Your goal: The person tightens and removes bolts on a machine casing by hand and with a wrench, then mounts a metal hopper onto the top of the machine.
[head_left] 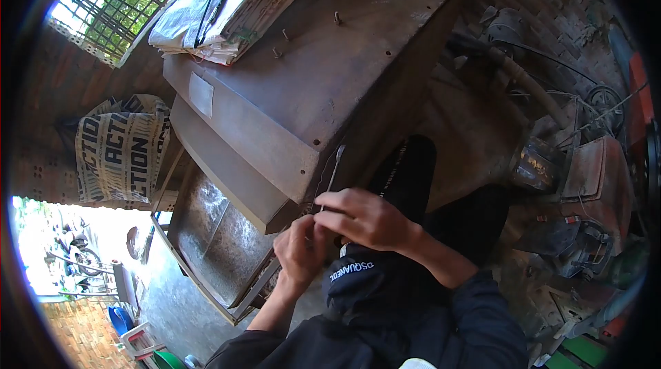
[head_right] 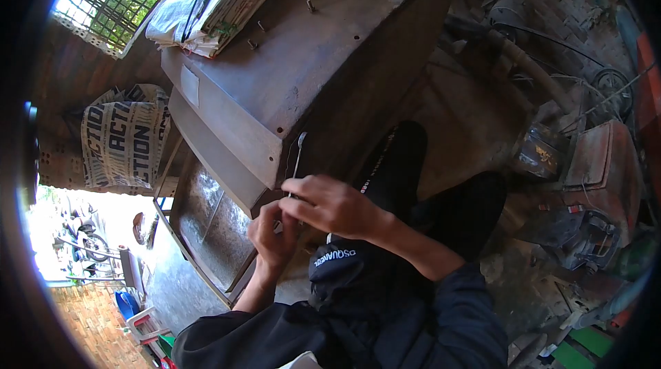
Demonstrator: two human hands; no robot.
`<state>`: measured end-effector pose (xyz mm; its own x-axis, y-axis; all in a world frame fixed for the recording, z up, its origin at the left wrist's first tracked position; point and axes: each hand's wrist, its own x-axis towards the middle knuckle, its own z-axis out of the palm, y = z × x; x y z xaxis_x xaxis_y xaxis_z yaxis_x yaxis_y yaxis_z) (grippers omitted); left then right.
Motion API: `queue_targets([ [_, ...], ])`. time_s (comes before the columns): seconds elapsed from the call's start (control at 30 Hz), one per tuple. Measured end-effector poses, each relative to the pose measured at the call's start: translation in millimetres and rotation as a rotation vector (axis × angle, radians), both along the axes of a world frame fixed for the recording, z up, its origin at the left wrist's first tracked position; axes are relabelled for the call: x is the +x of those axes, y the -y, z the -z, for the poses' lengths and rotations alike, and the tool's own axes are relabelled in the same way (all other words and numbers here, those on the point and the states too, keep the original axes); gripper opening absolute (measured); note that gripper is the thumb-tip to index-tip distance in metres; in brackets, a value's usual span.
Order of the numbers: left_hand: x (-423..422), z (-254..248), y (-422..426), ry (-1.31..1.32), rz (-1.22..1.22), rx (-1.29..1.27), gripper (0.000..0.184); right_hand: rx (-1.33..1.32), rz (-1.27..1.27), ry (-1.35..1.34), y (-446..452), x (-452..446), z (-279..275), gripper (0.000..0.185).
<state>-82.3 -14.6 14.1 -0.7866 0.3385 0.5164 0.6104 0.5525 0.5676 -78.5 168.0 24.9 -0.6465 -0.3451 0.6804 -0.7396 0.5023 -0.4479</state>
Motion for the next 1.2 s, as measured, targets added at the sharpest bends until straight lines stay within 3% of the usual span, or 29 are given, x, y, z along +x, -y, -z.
queue_targets([
  [0.1,4.3,7.3,-12.9,0.061,0.024,0.023,0.009,-0.361,0.031,0.11,3.1,11.8,33.0,0.044],
  [0.13,4.6,11.5,-16.4,0.062,0.022,0.026,0.009,-0.47,0.16,0.212,11.3,25.8,40.0,0.044],
  [0.17,4.9,16.8,-19.5,0.094,0.009,0.024,0.009,-0.466,0.16,0.215,18.6,31.9,45.9,0.044],
  [0.23,5.9,20.6,-24.2,0.137,-0.006,-0.001,0.008,-1.024,0.147,0.527,32.8,34.5,56.6,0.044],
  [0.37,3.5,31.4,-26.6,0.168,0.003,-0.007,0.008,-0.999,0.071,0.832,27.6,15.0,79.3,0.03],
  [0.63,-0.9,33.4,-30.3,0.142,0.026,-0.01,0.016,-1.044,-0.113,0.88,-14.3,-19.7,105.8,0.018],
  [0.7,1.8,27.7,-29.0,0.171,0.039,-0.022,0.014,-1.17,-0.092,0.908,-32.0,-32.2,108.2,0.015],
  [0.9,-0.6,8.2,-29.6,0.13,0.081,0.099,0.01,-1.512,-0.065,0.624,-80.7,-71.9,57.2,0.015],
  [1.0,-9.3,-1.7,-20.7,0.082,0.064,0.114,0.009,-1.307,-0.256,0.461,-90.9,-84.5,14.4,0.019],
  [1.07,-19.3,-9.6,-14.8,-0.007,0.032,0.175,0.008,-1.25,-0.203,0.45,-80.7,-77.5,-23.6,0.021],
  [1.2,-34.1,-35.3,-2.9,-0.02,-0.11,0.352,0.006,-0.636,0.01,0.257,-46.1,-51.2,-76.2,0.035],
])
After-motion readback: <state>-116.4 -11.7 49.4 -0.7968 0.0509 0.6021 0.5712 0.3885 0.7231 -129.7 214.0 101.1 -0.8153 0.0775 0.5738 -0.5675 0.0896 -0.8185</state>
